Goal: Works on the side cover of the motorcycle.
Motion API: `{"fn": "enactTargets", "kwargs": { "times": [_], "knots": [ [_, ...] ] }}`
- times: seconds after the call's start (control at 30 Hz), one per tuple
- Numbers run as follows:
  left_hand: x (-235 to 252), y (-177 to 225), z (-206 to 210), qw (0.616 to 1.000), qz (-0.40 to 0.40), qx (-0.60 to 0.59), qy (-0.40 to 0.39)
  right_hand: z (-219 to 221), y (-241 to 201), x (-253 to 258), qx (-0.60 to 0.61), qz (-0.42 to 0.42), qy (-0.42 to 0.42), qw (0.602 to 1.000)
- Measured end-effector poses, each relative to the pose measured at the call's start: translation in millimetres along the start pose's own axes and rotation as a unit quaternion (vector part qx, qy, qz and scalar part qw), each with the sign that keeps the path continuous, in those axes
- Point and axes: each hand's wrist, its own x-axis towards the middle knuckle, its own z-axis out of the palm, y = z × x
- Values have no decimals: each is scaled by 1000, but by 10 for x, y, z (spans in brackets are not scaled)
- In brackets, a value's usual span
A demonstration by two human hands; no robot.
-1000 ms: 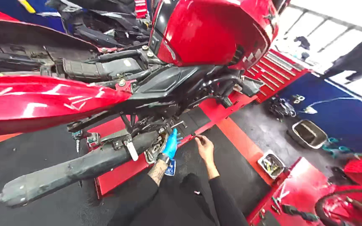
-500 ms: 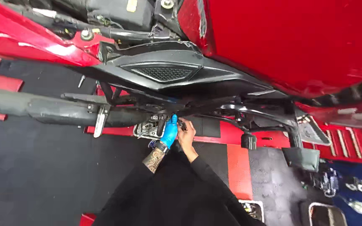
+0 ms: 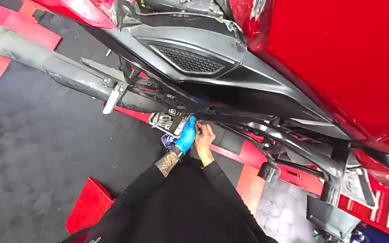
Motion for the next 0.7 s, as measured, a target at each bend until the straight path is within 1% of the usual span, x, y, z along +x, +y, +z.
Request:
{"fn": "enactTargets", "kwargs": {
  "times": [0.2,0.27,0.3,0.37,0.4,0.43,0.47,0.5,0.53,0.6,0.7],
  "knots": [
    [-55,20,-35,1000,12,2,-6,42,9,20,-3,-27,13,1000],
    [-118,19,-78,1000,0,-8,-25,-14,9,4,-3,-27,0,1000],
    [-112,46,-115,999,-10,-15,-42,-70,4,49,-4,-20,-23,1000],
    [3,24,-202,997,-27,-40,-65,-239,-46,165,-10,11,-103,995],
    [105,-112,-226,995,-30,-54,-75,-354,-91,172,-19,40,-146,988],
    [275,-323,-233,993,-16,-74,-91,-460,-145,200,-32,74,-189,979],
    [482,-583,-242,987,11,-108,-119,-554,-203,249,-50,108,-235,965],
    [609,-746,-268,976,24,-143,-160,-634,-275,297,-66,136,-279,948],
    [665,-815,-291,968,26,-167,-186,-700,-355,339,-82,153,-318,932],
    [665,-823,-287,960,11,-202,-193,-820,-523,402,-100,140,-369,913],
    [669,-797,-295,949,12,-235,-209,-921,-696,537,-138,71,-409,899]
  ]
}}
